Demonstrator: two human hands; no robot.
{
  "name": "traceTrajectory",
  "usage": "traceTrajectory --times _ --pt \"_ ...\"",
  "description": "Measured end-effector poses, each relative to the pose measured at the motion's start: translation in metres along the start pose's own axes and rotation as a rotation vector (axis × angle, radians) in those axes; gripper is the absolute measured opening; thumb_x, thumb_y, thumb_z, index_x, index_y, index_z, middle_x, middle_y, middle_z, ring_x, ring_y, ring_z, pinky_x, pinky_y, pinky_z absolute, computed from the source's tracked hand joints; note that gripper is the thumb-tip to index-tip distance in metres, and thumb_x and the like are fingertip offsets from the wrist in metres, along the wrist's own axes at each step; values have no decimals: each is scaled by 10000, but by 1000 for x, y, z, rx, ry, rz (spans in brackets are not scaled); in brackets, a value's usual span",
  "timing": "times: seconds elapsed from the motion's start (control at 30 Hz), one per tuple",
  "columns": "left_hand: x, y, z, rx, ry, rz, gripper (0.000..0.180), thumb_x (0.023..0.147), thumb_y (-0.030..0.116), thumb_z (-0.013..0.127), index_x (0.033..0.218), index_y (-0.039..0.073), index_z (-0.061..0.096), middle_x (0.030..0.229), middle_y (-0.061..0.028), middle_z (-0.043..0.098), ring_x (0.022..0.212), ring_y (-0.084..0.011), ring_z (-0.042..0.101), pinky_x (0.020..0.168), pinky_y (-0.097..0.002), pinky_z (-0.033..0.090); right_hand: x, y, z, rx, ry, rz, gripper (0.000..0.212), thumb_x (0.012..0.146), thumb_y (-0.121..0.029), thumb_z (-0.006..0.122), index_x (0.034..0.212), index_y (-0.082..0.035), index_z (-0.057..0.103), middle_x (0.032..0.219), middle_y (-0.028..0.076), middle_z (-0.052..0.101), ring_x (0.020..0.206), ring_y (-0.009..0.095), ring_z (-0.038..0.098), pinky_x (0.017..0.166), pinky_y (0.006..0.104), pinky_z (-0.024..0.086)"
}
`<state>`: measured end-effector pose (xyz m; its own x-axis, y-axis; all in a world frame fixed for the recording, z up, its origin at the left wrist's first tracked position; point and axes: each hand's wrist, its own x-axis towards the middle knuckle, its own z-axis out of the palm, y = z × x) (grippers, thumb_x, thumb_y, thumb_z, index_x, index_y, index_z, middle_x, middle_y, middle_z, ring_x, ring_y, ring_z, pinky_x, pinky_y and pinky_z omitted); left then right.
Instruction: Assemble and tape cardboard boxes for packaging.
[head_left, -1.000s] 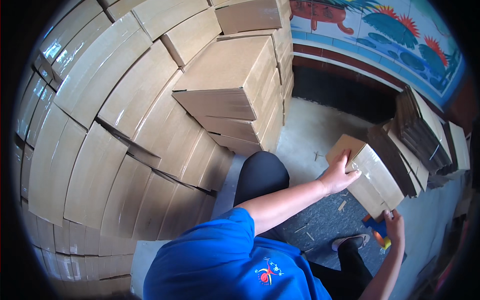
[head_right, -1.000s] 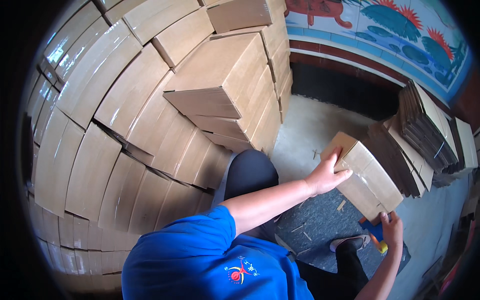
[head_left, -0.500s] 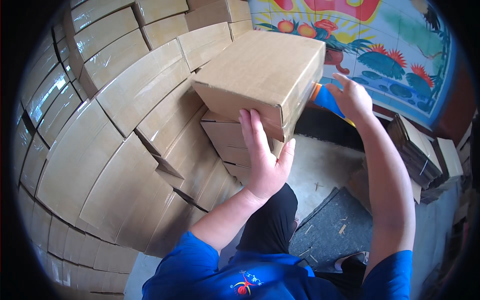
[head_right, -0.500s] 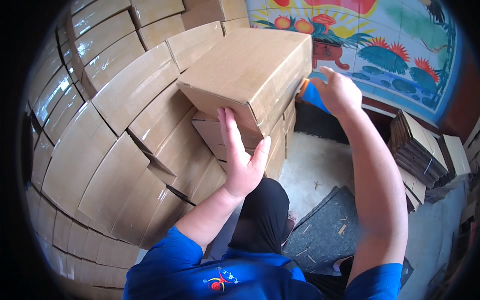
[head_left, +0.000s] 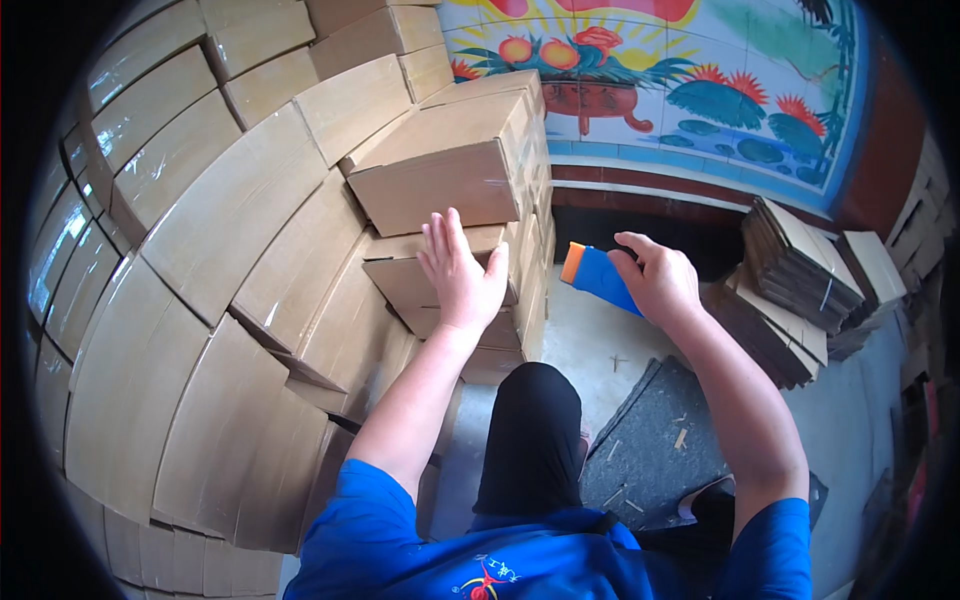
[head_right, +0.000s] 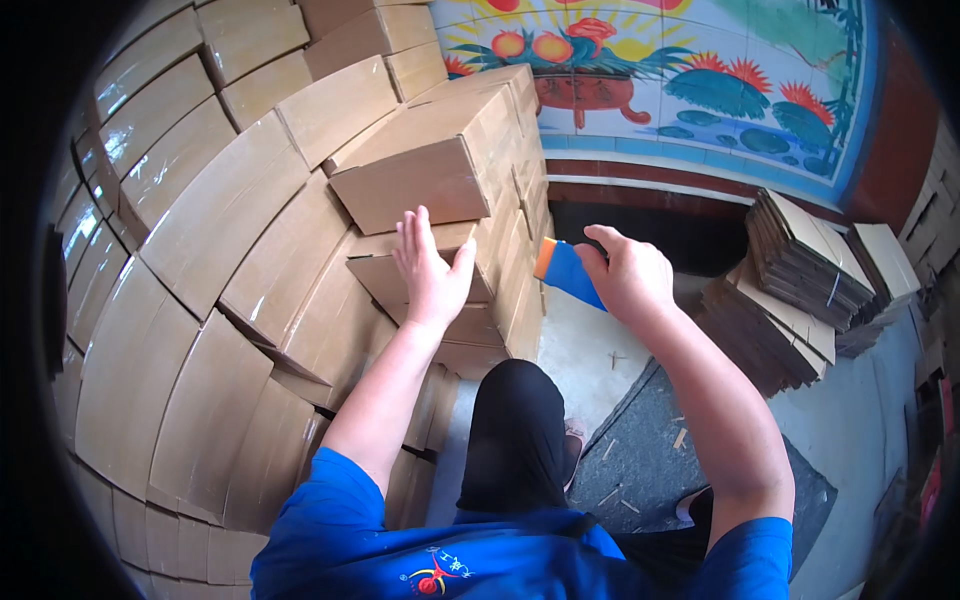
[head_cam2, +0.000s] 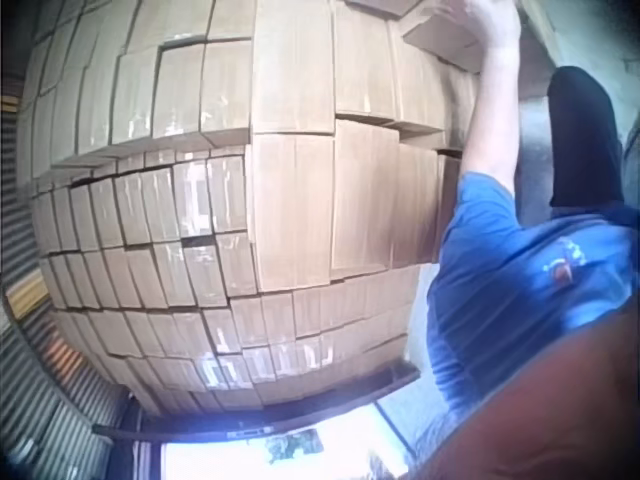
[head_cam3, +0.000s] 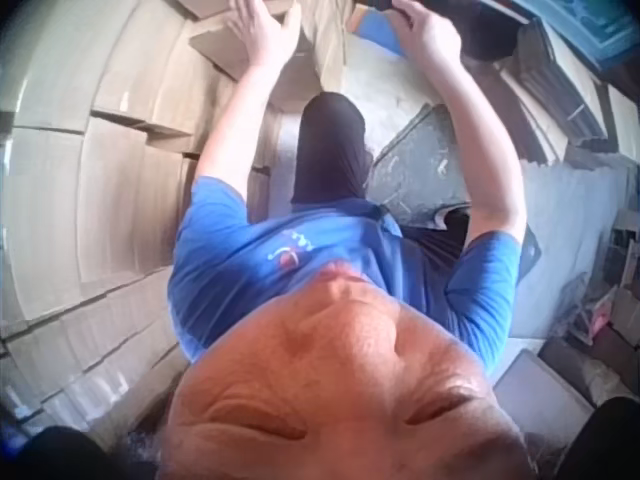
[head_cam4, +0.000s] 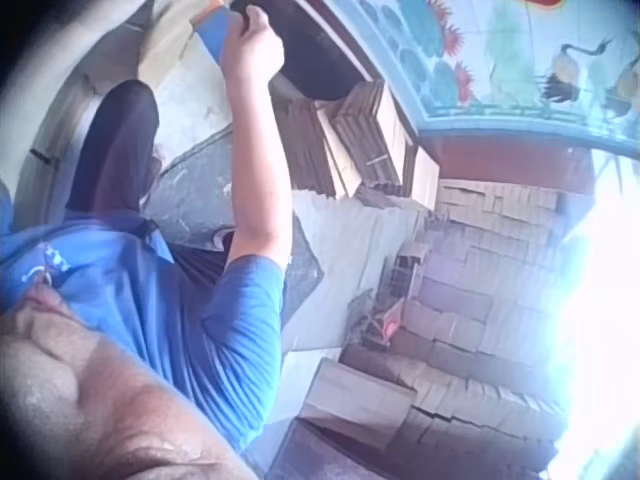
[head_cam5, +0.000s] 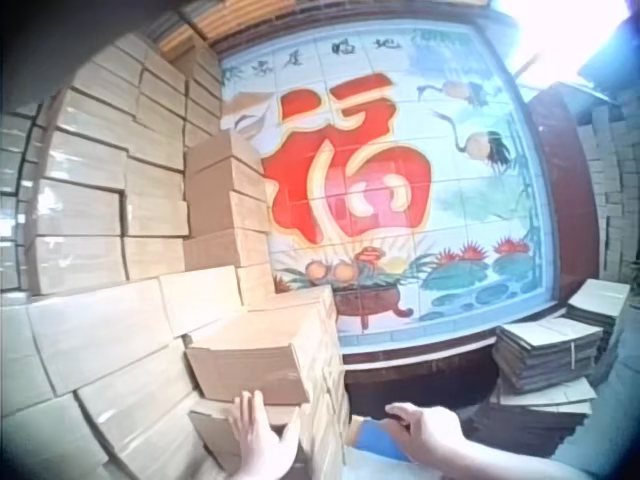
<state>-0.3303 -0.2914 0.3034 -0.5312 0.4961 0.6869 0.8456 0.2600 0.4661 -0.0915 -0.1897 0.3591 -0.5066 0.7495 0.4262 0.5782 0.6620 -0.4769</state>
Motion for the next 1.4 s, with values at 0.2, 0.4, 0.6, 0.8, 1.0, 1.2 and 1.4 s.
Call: traceTrajectory --times 0.2,0.4,0.6,0.8,1.0,1.2,1.4 --pt "-45 61 5 -412 6 408 694 834 71 707 1450 23 391 1562 -214 276 1470 -428 192 1179 -546 192 -93 73 -31 -27 -228 234 341 932 -369 629 1104 -88 715 934 153 731 904 317 706 836 405 549" --pt "-110 147 78 -718 -476 379 516 848 50 693 1336 12 529 1502 -185 413 1404 -337 382 1146 -424 333 -180 99 -98 -241 -526 378 376 951 -410 596 1146 -107 704 895 129 738 872 276 723 809 394 570" --pt "-161 214 142 -735 -964 449 438 868 144 688 1285 42 598 1437 -180 504 1333 -327 488 1101 -399 399 -237 150 -104 -194 -494 484 344 952 -382 592 1151 -116 682 832 130 731 801 269 729 750 402 578" --pt "-177 264 210 -659 -1207 483 485 884 220 676 1318 27 576 1421 -195 515 1332 -327 491 1105 -394 394 -259 172 -124 -143 -492 430 315 949 -357 603 1109 -93 665 799 112 723 726 263 722 644 405 568" --pt "-189 274 276 -609 -1466 505 493 901 249 673 1326 25 561 1410 -206 522 1325 -327 497 1096 -397 405 -237 210 -158 54 -278 475 345 926 -357 644 1137 -86 669 847 131 724 737 313 715 665 416 562" --pt "-189 304 283 -682 -1456 772 476 892 235 667 1306 20 572 1420 -217 508 1302 -376 502 1088 -444 409 -299 362 -126 -125 -13 1106 400 866 -278 714 1210 -85 644 1004 185 710 929 365 693 816 437 542" --pt "-190 297 277 -674 -1524 904 453 902 261 665 1287 37 584 1403 -194 529 1301 -355 505 1107 -485 382 -511 461 -3 -456 106 1489 763 798 -173 750 1469 -119 390 1208 201 651 1088 386 644 923 458 512"
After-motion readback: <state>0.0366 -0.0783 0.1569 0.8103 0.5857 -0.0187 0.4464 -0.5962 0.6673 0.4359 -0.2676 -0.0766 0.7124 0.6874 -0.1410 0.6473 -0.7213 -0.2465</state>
